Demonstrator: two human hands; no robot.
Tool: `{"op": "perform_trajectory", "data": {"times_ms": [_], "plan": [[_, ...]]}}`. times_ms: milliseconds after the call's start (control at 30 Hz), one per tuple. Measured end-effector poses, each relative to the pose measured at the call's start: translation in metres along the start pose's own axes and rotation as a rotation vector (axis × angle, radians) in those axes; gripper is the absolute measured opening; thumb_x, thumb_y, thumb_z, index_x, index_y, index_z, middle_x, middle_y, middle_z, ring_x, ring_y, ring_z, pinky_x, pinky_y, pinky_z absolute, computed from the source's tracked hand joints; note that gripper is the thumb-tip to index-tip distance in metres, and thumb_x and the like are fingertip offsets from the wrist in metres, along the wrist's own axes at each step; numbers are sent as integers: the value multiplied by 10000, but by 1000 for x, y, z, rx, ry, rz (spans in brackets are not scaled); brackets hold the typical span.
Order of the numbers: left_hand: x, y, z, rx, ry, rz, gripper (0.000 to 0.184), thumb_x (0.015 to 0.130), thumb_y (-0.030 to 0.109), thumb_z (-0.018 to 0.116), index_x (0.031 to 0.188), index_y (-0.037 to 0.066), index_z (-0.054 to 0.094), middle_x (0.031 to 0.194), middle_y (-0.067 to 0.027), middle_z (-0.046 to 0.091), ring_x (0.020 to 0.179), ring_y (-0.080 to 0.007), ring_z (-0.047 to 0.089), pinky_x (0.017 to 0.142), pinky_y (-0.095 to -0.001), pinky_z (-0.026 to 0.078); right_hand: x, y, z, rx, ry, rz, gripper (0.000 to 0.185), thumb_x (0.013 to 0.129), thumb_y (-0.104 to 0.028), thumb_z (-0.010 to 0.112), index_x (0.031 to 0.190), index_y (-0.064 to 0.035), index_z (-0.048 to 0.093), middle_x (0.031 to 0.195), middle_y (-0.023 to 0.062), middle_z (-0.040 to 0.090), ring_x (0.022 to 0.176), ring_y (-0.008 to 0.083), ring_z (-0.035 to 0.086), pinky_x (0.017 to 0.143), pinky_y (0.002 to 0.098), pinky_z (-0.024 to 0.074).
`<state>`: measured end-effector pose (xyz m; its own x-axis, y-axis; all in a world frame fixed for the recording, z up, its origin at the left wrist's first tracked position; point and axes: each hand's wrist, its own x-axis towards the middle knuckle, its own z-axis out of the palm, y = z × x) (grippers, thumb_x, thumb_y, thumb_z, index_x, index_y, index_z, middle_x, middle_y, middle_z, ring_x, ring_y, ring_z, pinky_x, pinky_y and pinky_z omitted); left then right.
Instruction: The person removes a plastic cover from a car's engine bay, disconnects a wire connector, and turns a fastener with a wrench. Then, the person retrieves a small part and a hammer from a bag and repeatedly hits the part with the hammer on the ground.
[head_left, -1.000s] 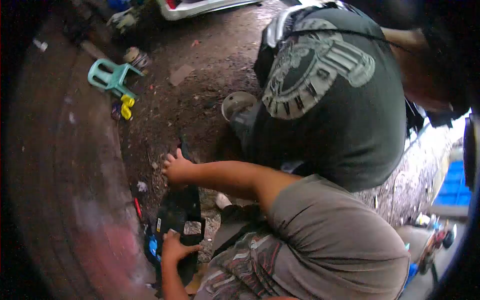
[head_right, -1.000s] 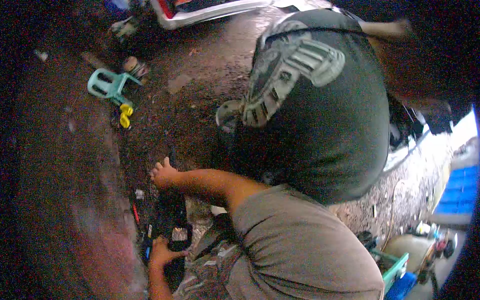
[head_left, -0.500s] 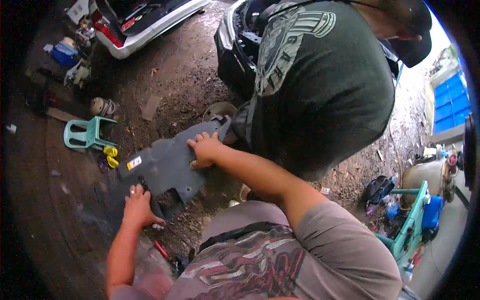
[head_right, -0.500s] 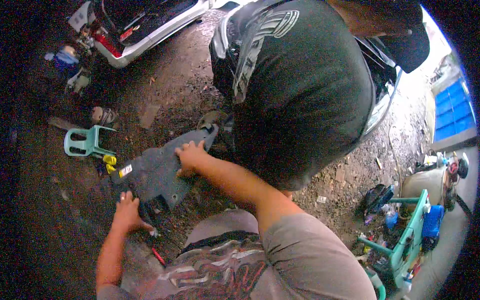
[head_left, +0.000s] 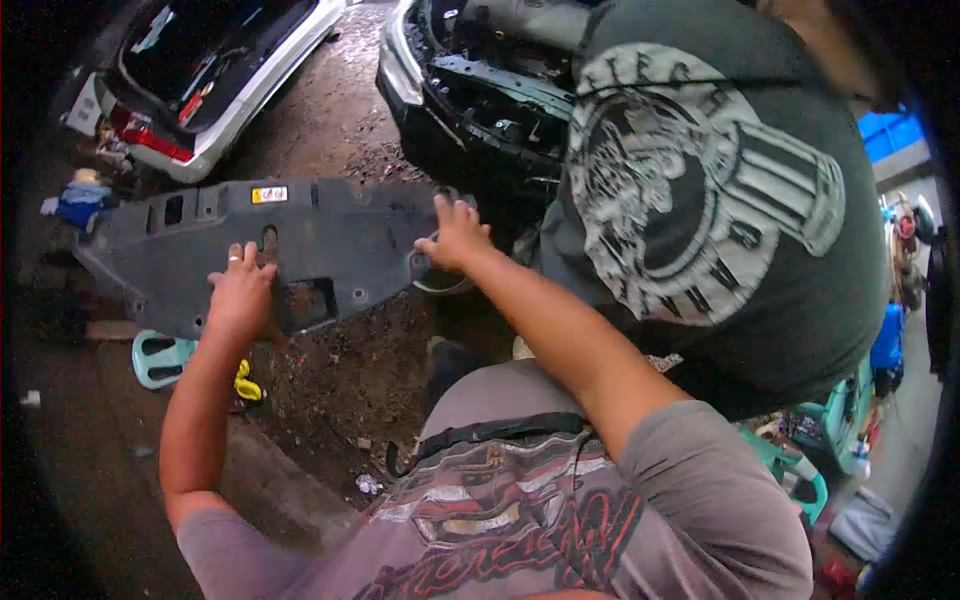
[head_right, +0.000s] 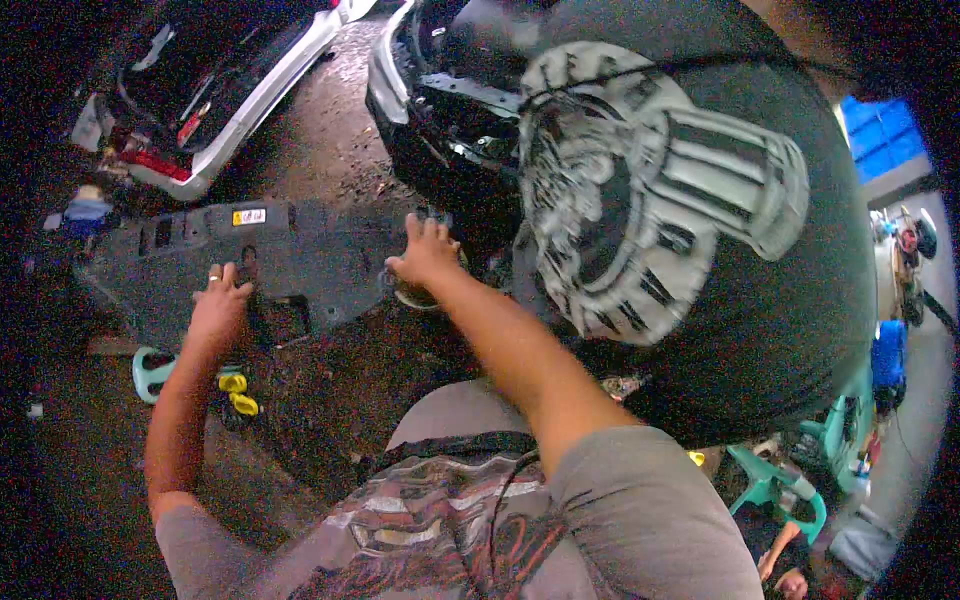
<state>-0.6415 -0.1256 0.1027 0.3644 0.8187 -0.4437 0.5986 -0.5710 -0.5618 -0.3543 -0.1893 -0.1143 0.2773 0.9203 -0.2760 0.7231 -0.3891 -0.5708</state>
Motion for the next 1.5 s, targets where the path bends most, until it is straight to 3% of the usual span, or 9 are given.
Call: {"op": "perform_trajectory", "data": {"times_ms": [167,267,400,500,833,1167,1400,1467,1500], "plan": [[80,-42,-34,57,107,56,1020,476,367,991,1385,169,573,1541,-167,386,1478,-417,334,1004,-645,481,37,84,-16,216,135,39,932,805,-544,782,1497,-21,443,1462,265,499,1353,437,482,1128,503,412],[158,-89,0,74,264,213,1050,459,362,993,1393,143,566,1557,-185,377,1470,-435,339,1013,-638,480,34,128,-13,252,252,138,859,826,-537,769,1445,1,512,1348,270,600,1268,423,573,1088,469,458],[224,-105,-39,-38,219,402,1053,433,352,992,1370,109,577,1562,-210,373,1458,-456,348,1025,-616,483,24,127,-5,631,199,473,838,863,-542,742,1467,-17,494,1259,194,656,1128,315,637,931,439,533],[306,-132,-32,-144,381,625,1077,387,377,998,1342,89,593,1498,-204,414,1421,-450,385,1005,-581,501,30,81,36,951,234,633,773,904,-498,718,1479,-36,486,1186,133,674,1003,212,636,787,395,549],[463,-74,-79,-46,402,768,1114,368,433,992,1341,86,574,1413,-193,429,1362,-428,408,987,-571,528,103,55,38,723,303,638,725,944,-450,694,1469,0,479,1351,240,629,1220,364,625,1050,423,473],[534,67,-161,-75,330,707,1059,432,472,991,1345,124,584,1484,-168,394,1438,-433,349,1028,-572,504,189,143,-61,1090,404,590,687,934,-335,731,1472,3,471,1311,223,649,1113,272,658,940,381,531],[565,-7,-193,-72,316,669,912,501,153,905,1358,75,603,1460,-233,428,1374,-487,405,1131,-504,435,256,298,-127,409,828,572,373,870,-202,721,1177,0,652,1103,221,702,1016,396,679,909,455,539],[583,-70,-142,-18,547,637,757,588,107,816,1316,44,614,1384,-230,456,1341,-473,419,1100,-502,446,281,337,-144,253,854,593,326,862,-189,717,1143,-31,665,1035,187,696,1010,389,671,887,485,534],[568,-78,-165,-78,320,578,655,623,88,775,1254,20,610,1359,-236,455,1321,-481,418,1067,-512,453,296,360,-146,175,828,577,323,864,-200,715,1144,-44,668,1053,183,692,1016,390,668,885,489,536]]}}
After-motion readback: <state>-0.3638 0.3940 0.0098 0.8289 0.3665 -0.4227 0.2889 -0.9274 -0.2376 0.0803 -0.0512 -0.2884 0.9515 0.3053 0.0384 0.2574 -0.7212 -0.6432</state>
